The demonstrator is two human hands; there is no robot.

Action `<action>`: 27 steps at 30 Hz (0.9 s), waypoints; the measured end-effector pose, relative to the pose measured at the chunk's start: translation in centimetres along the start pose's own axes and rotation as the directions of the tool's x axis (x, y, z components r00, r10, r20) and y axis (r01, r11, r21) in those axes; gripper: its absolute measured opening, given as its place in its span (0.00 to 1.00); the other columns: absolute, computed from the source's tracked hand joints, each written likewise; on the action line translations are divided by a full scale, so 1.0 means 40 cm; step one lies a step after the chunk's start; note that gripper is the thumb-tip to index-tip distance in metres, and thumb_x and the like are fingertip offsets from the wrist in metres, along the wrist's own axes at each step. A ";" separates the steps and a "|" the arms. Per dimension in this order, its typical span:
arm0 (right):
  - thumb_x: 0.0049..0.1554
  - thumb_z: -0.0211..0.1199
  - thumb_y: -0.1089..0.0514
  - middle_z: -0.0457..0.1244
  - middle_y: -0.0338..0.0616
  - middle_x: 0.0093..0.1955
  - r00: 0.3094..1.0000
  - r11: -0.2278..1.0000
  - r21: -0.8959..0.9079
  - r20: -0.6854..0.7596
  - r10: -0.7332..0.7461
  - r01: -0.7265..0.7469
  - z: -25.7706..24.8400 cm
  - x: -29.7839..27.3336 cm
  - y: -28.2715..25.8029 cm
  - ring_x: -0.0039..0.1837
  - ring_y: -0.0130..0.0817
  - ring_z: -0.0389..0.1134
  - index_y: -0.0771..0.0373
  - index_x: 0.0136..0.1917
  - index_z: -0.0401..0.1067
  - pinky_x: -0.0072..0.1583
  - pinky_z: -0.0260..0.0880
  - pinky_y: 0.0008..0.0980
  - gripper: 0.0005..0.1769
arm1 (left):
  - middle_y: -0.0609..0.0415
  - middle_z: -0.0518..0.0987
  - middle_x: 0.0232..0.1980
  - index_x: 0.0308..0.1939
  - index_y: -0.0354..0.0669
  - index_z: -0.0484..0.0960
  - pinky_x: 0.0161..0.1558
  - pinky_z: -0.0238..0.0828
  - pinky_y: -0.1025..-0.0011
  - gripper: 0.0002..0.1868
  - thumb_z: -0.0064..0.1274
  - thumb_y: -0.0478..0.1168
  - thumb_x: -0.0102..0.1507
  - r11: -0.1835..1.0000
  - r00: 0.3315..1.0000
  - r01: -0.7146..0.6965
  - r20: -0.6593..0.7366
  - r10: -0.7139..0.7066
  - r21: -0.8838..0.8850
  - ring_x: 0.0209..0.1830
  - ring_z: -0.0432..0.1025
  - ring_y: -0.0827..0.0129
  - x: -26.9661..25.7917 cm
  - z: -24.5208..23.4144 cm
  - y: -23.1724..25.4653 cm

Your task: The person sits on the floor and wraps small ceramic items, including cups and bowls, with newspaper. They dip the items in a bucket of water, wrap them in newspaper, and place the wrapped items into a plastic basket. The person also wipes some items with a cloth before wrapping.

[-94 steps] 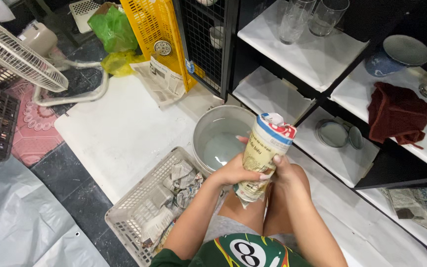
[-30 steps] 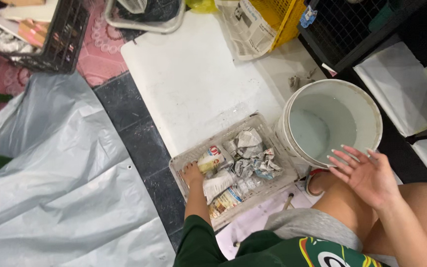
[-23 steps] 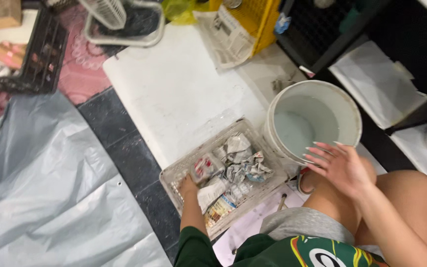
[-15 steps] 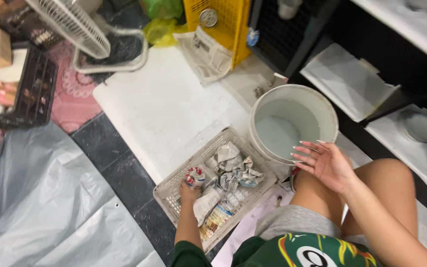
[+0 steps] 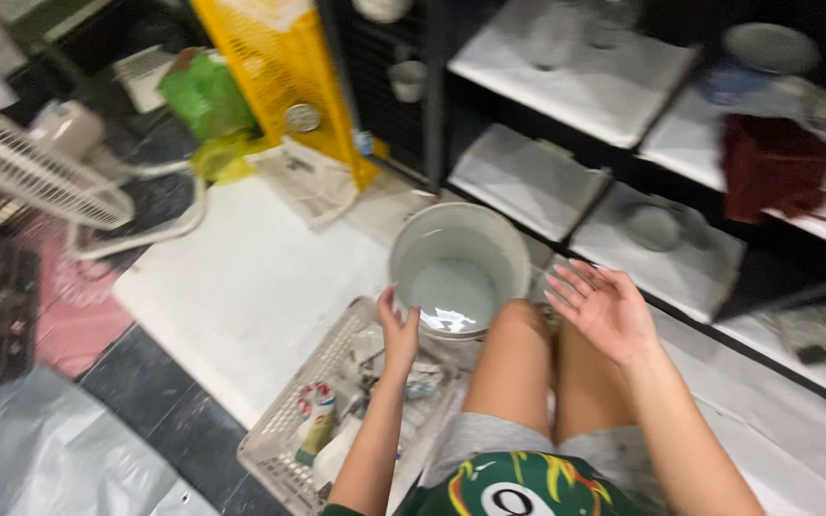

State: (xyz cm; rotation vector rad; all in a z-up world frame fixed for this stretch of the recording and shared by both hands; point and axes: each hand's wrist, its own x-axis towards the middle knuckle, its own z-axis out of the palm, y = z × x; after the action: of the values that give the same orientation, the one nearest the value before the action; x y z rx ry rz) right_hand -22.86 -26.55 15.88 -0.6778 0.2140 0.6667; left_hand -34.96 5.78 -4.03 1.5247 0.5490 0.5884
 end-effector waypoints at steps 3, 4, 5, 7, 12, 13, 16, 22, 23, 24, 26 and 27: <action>0.59 0.55 0.53 0.65 0.53 0.65 0.998 0.995 0.076 0.017 -0.062 0.060 -0.052 -0.027 -0.066 0.71 0.51 0.63 0.66 0.57 0.69 0.73 0.60 0.54 0.17 | 0.49 0.66 0.73 0.69 0.43 0.65 0.70 0.56 0.62 0.28 0.53 0.37 0.65 0.997 0.977 -0.015 0.211 0.030 -0.073 0.78 0.56 0.62 0.009 0.164 0.134; 0.59 0.55 0.53 0.65 0.53 0.65 0.997 0.992 0.103 0.008 -0.077 0.076 -0.069 -0.037 -0.084 0.71 0.50 0.63 0.66 0.57 0.69 0.73 0.60 0.55 0.17 | 0.49 0.68 0.71 0.67 0.42 0.67 0.68 0.59 0.63 0.26 0.53 0.36 0.65 0.993 0.958 -0.015 0.282 0.048 -0.118 0.76 0.59 0.62 0.006 0.214 0.176; 0.59 0.55 0.54 0.64 0.52 0.64 0.996 0.987 0.129 -0.002 -0.092 0.091 -0.088 -0.045 -0.101 0.71 0.50 0.63 0.66 0.57 0.70 0.73 0.60 0.55 0.16 | 0.49 0.70 0.69 0.65 0.41 0.69 0.67 0.61 0.64 0.23 0.53 0.36 0.66 0.987 0.934 -0.011 0.350 0.068 -0.163 0.74 0.61 0.62 -0.001 0.266 0.212; 0.60 0.56 0.55 0.64 0.51 0.64 0.992 0.980 0.152 -0.029 -0.124 0.126 -0.138 -0.056 -0.132 0.71 0.49 0.63 0.65 0.57 0.70 0.73 0.60 0.55 0.15 | 0.50 0.73 0.66 0.63 0.39 0.71 0.67 0.64 0.65 0.20 0.52 0.35 0.68 0.970 0.874 -0.003 0.471 0.120 -0.242 0.71 0.65 0.63 -0.006 0.374 0.263; 0.59 0.56 0.56 0.65 0.51 0.63 0.982 0.960 0.214 -0.102 -0.161 0.180 -0.312 -0.050 -0.187 0.69 0.47 0.64 0.64 0.58 0.69 0.72 0.61 0.53 0.15 | 0.52 0.78 0.62 0.62 0.39 0.74 0.65 0.66 0.67 0.16 0.49 0.34 0.70 0.949 0.729 0.130 0.676 0.104 -0.287 0.63 0.71 0.67 -0.051 0.605 0.276; 0.58 0.56 0.57 0.65 0.51 0.62 0.976 0.956 0.210 -0.121 -0.182 0.204 -0.351 -0.037 -0.189 0.69 0.47 0.64 0.64 0.59 0.68 0.71 0.62 0.53 0.17 | 0.52 0.78 0.63 0.63 0.39 0.74 0.66 0.65 0.68 0.17 0.49 0.34 0.70 0.946 0.708 0.130 0.695 0.121 -0.298 0.64 0.71 0.68 -0.058 0.647 0.266; 0.57 0.55 0.58 0.64 0.51 0.62 0.954 0.961 0.173 -0.247 -0.171 0.217 -0.476 0.036 -0.181 0.68 0.47 0.64 0.64 0.60 0.66 0.71 0.64 0.52 0.18 | 0.52 0.79 0.63 0.63 0.40 0.75 0.63 0.64 0.71 0.17 0.47 0.36 0.70 0.948 0.659 0.171 0.746 0.093 -0.269 0.63 0.70 0.69 -0.088 0.756 0.216; 0.61 0.54 0.52 0.65 0.50 0.58 0.851 0.976 0.094 -0.511 -0.120 0.194 -0.655 0.226 -0.169 0.59 0.46 0.69 0.60 0.60 0.64 0.61 0.72 0.46 0.17 | 0.56 0.78 0.63 0.62 0.45 0.76 0.58 0.64 0.68 0.21 0.44 0.44 0.66 0.931 0.636 0.365 0.730 -0.252 0.003 0.61 0.69 0.70 -0.133 0.899 0.141; 0.61 0.54 0.51 0.66 0.48 0.56 0.811 0.979 0.055 -0.569 -0.132 0.198 -0.670 0.253 -0.180 0.54 0.45 0.71 0.58 0.59 0.65 0.57 0.75 0.45 0.15 | 0.56 0.78 0.63 0.62 0.45 0.76 0.59 0.63 0.66 0.21 0.44 0.44 0.66 0.913 0.623 0.408 0.724 -0.296 0.023 0.62 0.69 0.70 -0.136 0.912 0.134; 0.62 0.56 0.50 0.65 0.47 0.52 0.821 0.977 0.026 -0.547 -0.164 0.212 -0.681 0.278 -0.200 0.49 0.40 0.67 0.58 0.57 0.66 0.50 0.70 0.40 0.13 | 0.57 0.78 0.63 0.62 0.46 0.76 0.60 0.63 0.64 0.21 0.44 0.45 0.66 0.892 0.608 0.450 0.717 -0.340 0.041 0.63 0.69 0.70 -0.139 0.925 0.128; 0.65 0.60 0.49 0.64 0.44 0.43 0.836 0.970 -0.031 -0.501 -0.223 0.240 -0.696 0.315 -0.248 0.37 0.32 0.61 0.57 0.53 0.67 0.36 0.58 0.30 0.11 | 0.55 0.78 0.62 0.62 0.45 0.75 0.61 0.63 0.63 0.21 0.46 0.44 0.65 0.877 0.591 0.476 0.717 -0.371 0.062 0.63 0.70 0.67 -0.144 0.939 0.120; 0.65 0.59 0.48 0.62 0.41 0.40 0.823 0.976 0.005 -0.539 -0.181 0.218 -0.701 0.329 -0.272 0.35 0.30 0.57 0.56 0.50 0.66 0.35 0.55 0.28 0.11 | 0.53 0.79 0.62 0.62 0.44 0.75 0.62 0.64 0.62 0.21 0.46 0.43 0.65 0.869 0.582 0.490 0.715 -0.388 0.073 0.63 0.71 0.66 -0.148 0.942 0.118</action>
State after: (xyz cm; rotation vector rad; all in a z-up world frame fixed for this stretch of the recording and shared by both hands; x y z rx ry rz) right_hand -5.04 -44.29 -5.21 -0.8005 0.6745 0.2499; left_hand -14.50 -26.51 -0.21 1.2801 0.2439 -0.3749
